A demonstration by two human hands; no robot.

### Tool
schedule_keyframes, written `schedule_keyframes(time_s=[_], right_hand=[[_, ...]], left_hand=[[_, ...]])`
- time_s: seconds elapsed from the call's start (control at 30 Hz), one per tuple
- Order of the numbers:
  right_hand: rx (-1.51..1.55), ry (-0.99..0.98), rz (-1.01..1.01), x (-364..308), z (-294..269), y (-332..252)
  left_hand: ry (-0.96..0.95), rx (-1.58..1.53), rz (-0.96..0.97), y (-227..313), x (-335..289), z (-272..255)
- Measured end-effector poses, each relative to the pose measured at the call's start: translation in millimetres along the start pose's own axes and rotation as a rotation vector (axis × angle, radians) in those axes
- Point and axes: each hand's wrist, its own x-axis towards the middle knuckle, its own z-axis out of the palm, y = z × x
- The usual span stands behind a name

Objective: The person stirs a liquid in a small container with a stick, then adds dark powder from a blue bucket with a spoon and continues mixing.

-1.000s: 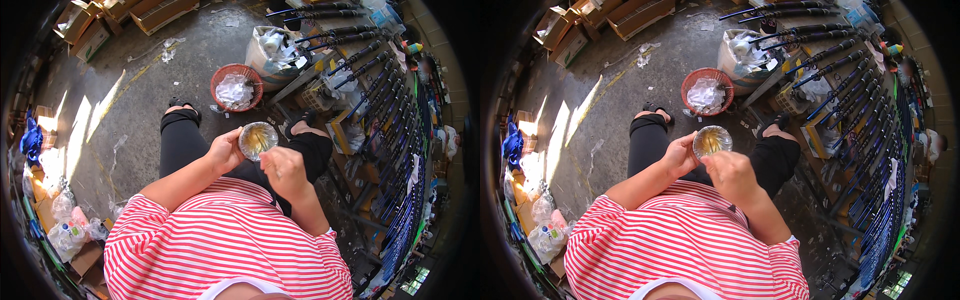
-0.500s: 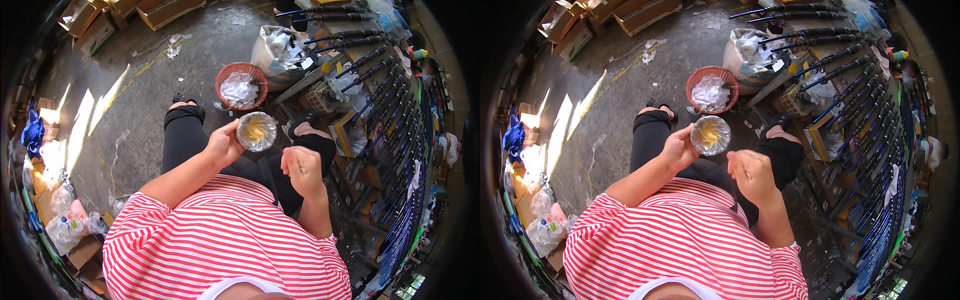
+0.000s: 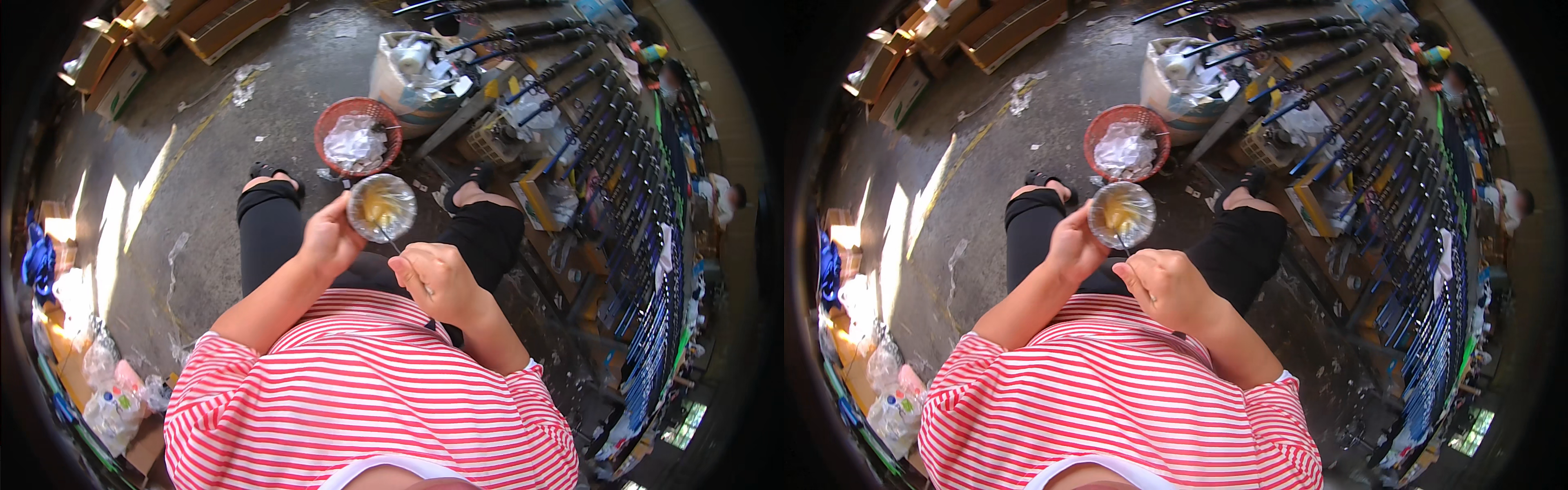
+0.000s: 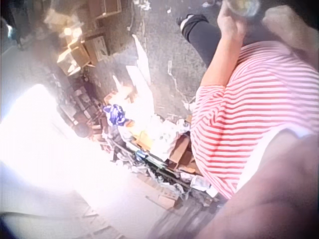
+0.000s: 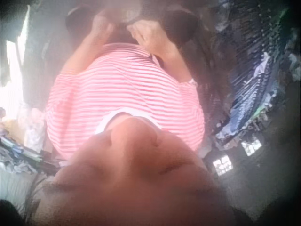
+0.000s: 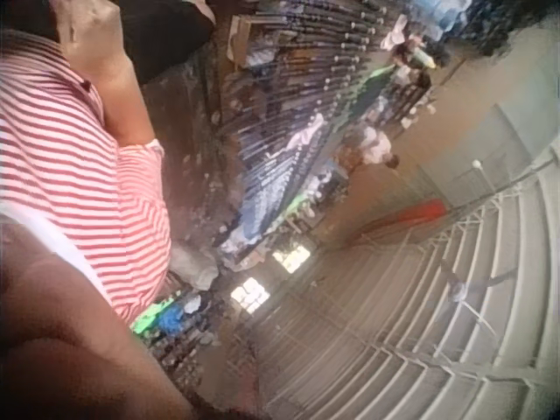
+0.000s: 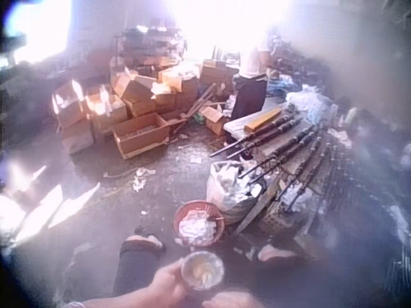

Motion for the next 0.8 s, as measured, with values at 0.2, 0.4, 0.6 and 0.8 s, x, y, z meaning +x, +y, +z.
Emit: schedule_keyframes(time_s=[0.2, 0.4, 0.6, 0.8], right_hand=[[-0.091, 0.153, -0.06, 3, 14, 7], [0.056, 0.18, -0.033, -7, 17, 17], [-0.126, 0.294, 0.061, -22, 12, 12], [-0.178, 0.499, 0.199, -47, 8, 14]], left_hand=[[0.146, 0.031, -0.087, -9, -1, 1], [0.045, -0.024, -0.071, 3, 6, -9], [0.042, -0.014, -0.122, 0, 17, -10], [0.099, -0.011, -0.151, -5, 31, -9]])
